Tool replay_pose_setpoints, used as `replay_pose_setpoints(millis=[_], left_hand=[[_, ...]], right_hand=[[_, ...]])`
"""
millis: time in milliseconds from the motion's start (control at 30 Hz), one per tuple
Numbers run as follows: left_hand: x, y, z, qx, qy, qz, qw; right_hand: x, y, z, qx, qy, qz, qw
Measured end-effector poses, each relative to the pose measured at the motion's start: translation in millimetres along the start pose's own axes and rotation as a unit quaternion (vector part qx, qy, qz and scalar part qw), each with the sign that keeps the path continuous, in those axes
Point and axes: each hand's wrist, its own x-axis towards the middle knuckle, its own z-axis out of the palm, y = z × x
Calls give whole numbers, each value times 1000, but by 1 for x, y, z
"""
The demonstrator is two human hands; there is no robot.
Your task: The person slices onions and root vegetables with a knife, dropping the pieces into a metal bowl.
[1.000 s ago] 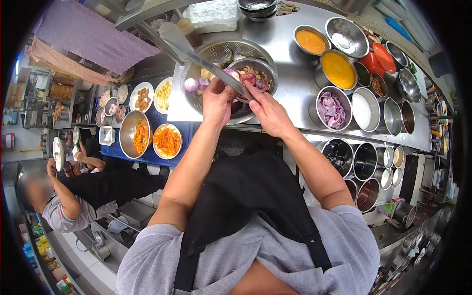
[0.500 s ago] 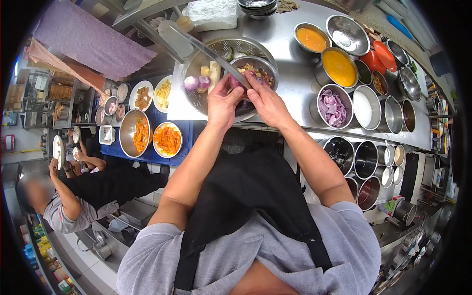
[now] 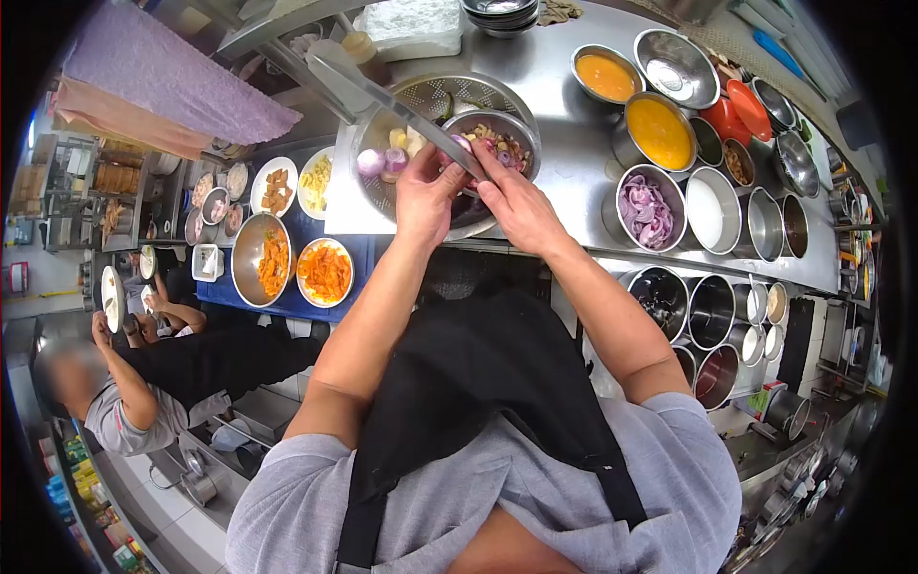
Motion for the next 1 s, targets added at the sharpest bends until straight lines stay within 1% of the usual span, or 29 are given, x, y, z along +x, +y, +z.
replay_pose_setpoints(millis=[200, 267, 500, 567, 700, 767, 800, 867, 900, 967, 1000], left_hand=[[-6, -5, -1, 14, 4, -38, 999], [-10, -10, 0, 5, 13, -54, 998], [-1, -1, -12, 5, -23, -76, 997], [3, 4, -16, 15, -61, -81, 995], [10, 7, -32, 37, -61, -114, 991], [11, 10, -30, 107, -82, -131, 982], [11, 8, -31, 107, -81, -130, 982], [12, 1, -33, 78, -120, -113, 983], [13, 2, -33, 78, -119, -113, 983], [13, 2, -33, 21, -112, -132, 985], [13, 4, -34, 21, -113, -133, 984]], right_hand=[[9, 2, 8, -14, 20, -18, 1000], [17, 8, 11, -12, 58, -52, 997], [25, 5, 2, 20, 43, -42, 998], [29, 8, 2, 62, 31, -27, 997], [34, 18, 2, 84, 21, -42, 995], [36, 28, 6, 129, 5, -23, 991], [38, 30, 5, 129, 4, -23, 991], [41, 33, 3, 188, -18, 6, 982], [44, 38, 4, 188, -19, 6, 982], [48, 48, 7, 145, -25, 44, 988], [50, 48, 5, 145, -23, 44, 988]])
